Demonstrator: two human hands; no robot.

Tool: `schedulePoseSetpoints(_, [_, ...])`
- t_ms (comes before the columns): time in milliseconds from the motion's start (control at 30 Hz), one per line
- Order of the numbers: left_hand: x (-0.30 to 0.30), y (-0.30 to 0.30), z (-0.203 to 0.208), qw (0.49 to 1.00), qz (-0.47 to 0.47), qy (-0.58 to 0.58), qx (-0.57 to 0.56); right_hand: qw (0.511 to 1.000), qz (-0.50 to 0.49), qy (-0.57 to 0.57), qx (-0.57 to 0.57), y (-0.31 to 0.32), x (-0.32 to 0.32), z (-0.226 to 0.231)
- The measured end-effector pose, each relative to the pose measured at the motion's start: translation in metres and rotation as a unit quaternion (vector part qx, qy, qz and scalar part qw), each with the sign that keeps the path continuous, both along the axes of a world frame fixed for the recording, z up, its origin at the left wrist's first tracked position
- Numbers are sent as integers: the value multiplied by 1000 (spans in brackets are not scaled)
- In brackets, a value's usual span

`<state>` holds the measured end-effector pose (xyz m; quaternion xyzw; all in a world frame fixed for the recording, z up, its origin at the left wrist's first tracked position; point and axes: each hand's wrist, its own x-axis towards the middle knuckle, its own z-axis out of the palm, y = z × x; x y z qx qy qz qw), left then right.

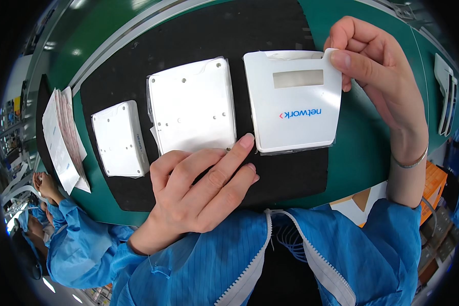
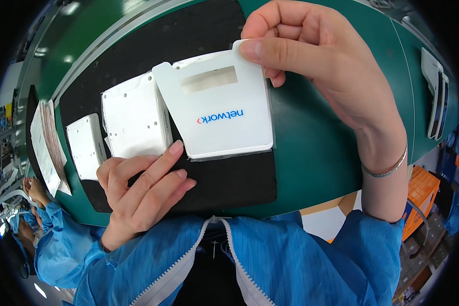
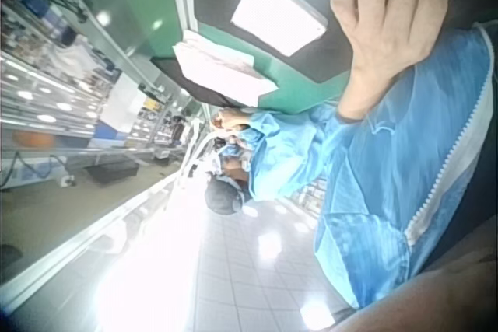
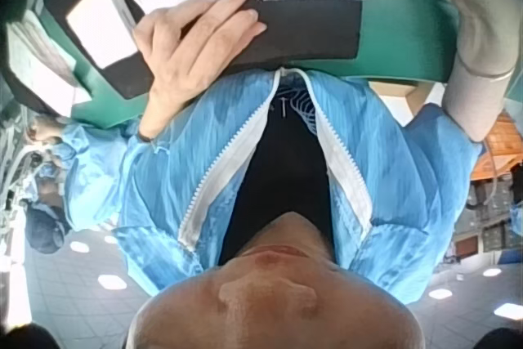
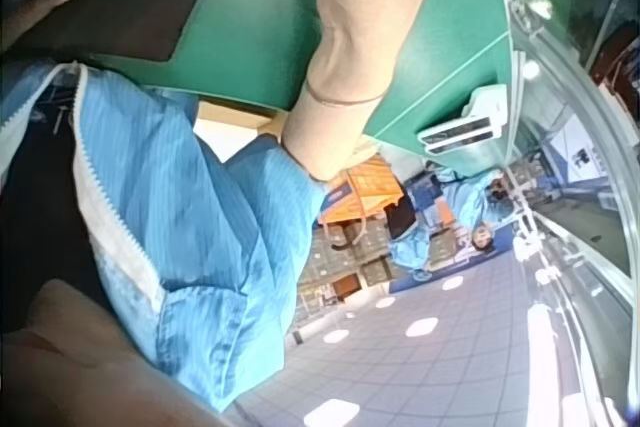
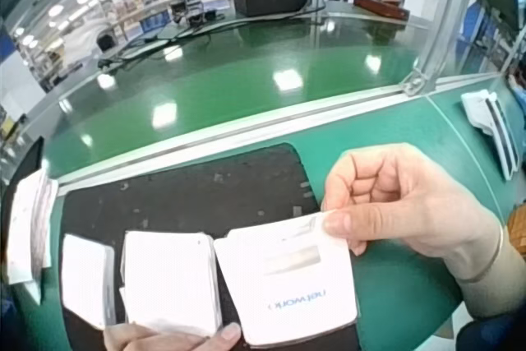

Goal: The person applies adhesive labels to white electronic enclosures by hand, peeling each label from its protective film and pressing it onto the enclosure.

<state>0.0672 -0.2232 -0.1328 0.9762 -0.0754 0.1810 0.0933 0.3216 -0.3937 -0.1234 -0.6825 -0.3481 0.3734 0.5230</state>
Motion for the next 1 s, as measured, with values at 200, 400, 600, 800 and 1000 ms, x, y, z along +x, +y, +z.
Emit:
schedulePoseSetpoints(200, [1,1,1,1000,-2,2,-10,1000,-2,14,3,1,-2,2])
schedulePoseSetpoints(400, [1,2,0,1000,-8,-3,-10,1000,-12,5,-6,0,-4,2])
schedulePoseSetpoints(600, [-3,2,0,999,-5,-23,21,1000,-14,-7,-1,-1,-3,4])
schedulePoseSetpoints(800, [-2,0,2,998,12,0,66,1000,-13,3,8,2,-5,5])
schedulePoseSetpoints(1000, [0,3,3,995,21,7,99,998,-37,51,7,4,-8,4])
